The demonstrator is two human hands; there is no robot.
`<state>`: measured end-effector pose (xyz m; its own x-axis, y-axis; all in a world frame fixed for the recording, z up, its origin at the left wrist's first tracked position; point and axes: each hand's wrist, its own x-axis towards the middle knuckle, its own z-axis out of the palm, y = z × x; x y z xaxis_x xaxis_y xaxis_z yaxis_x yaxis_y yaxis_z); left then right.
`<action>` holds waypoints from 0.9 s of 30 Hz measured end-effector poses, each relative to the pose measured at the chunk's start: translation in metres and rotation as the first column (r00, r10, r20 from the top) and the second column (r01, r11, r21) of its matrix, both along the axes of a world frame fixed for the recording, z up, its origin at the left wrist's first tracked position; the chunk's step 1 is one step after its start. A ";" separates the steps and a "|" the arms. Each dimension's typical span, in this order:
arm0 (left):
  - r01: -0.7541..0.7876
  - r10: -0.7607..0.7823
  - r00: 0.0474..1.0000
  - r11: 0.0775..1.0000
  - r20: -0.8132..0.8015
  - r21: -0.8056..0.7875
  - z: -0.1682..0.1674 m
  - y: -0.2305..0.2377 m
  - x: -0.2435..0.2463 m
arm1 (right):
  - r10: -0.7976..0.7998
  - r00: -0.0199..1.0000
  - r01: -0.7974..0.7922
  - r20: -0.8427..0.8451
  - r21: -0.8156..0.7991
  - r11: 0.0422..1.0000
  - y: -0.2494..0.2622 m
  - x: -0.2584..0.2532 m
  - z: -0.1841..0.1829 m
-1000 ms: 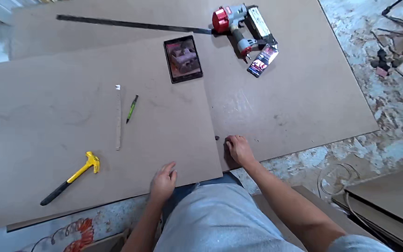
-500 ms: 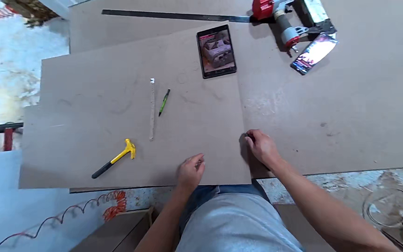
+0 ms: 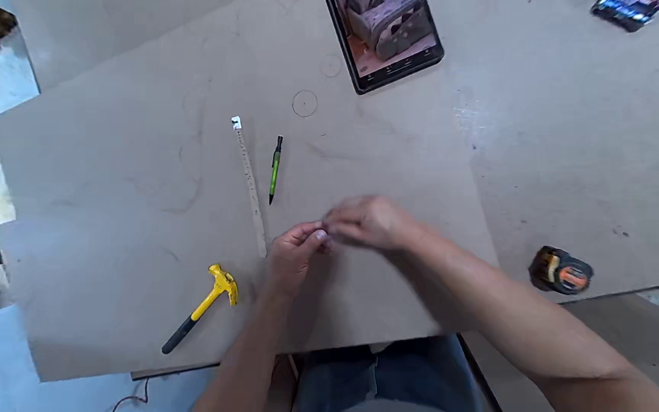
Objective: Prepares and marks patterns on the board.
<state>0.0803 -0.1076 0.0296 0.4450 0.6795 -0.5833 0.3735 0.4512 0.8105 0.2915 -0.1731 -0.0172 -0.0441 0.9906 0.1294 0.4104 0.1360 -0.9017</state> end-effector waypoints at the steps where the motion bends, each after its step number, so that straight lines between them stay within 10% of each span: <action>1: 0.031 -0.028 0.999 0.996 -0.030 0.084 -0.010 0.015 0.001 | -0.099 0.994 0.098 -0.039 -0.026 0.995 0.026 0.019 -0.004; 7: 0.330 -0.188 0.941 0.703 -0.283 0.630 -0.063 0.083 0.025 | -0.564 0.766 0.635 -0.309 0.220 0.741 0.147 0.086 -0.057; 21: 0.615 -0.233 0.788 0.331 -0.569 0.716 -0.074 0.087 0.062 | -0.549 0.752 0.581 -0.363 -0.026 0.813 0.148 0.104 -0.058; 27: 0.591 -0.234 0.806 0.304 -0.543 0.747 -0.077 0.097 0.080 | -0.568 0.766 0.584 -0.302 -0.043 0.811 0.148 0.103 -0.057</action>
